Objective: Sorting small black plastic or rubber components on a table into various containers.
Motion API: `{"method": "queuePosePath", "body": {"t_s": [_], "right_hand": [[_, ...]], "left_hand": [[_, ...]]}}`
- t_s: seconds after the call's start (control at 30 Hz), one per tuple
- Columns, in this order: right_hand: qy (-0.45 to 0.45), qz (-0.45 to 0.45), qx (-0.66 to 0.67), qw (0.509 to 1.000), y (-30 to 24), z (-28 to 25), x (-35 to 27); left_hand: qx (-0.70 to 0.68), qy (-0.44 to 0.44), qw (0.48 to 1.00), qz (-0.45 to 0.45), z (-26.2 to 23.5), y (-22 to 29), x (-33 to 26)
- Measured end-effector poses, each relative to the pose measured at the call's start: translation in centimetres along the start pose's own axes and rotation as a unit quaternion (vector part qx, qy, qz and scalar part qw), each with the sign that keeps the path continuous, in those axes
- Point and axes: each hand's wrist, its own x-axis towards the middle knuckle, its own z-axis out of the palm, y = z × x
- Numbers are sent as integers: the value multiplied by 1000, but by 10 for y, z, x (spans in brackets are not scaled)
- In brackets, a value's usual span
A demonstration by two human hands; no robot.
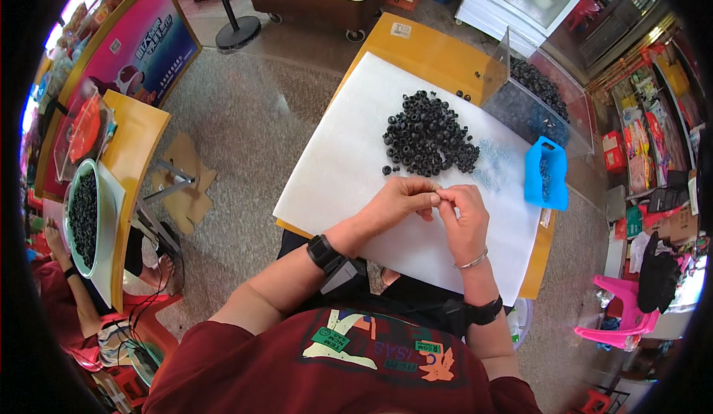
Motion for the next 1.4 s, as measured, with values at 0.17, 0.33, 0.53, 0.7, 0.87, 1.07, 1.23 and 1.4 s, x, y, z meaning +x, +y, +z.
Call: {"method": "queuePosePath", "body": {"t_s": [0.17, 0.33, 0.53, 0.7, 0.87, 1.07, 1.23, 1.4], "right_hand": [[3, 102, 113, 988, -2, -1, -8], [24, 74, 86, 993, -5, -6, -4], [18, -1, 33, 999, -3, -8, -8], [42, 6, 55, 998, -5, -6, -11], [35, 39, 71, 996, 0, -1, -20], [60, 92, 103, 989, -8, -6, -29], [39, 108, 105, 988, -18, -20, -53], [-25, 322, 302, 897, -11, -51, -115]], "left_hand": [[25, -22, 999, -8, 5, 2, 1], [-41, 7, 999, -35, 8, 9, -3], [4, 13, 999, -49, 8, 10, -2], [-49, 2, 996, -74, 7, 4, -1], [-32, -7, 996, -88, 17, 15, -8], [3, 1, 997, -72, 22, 12, -5], [43, 16, 998, -51, 16, -1, -5], [357, 27, 933, 33, 28, 1, -9]]}}
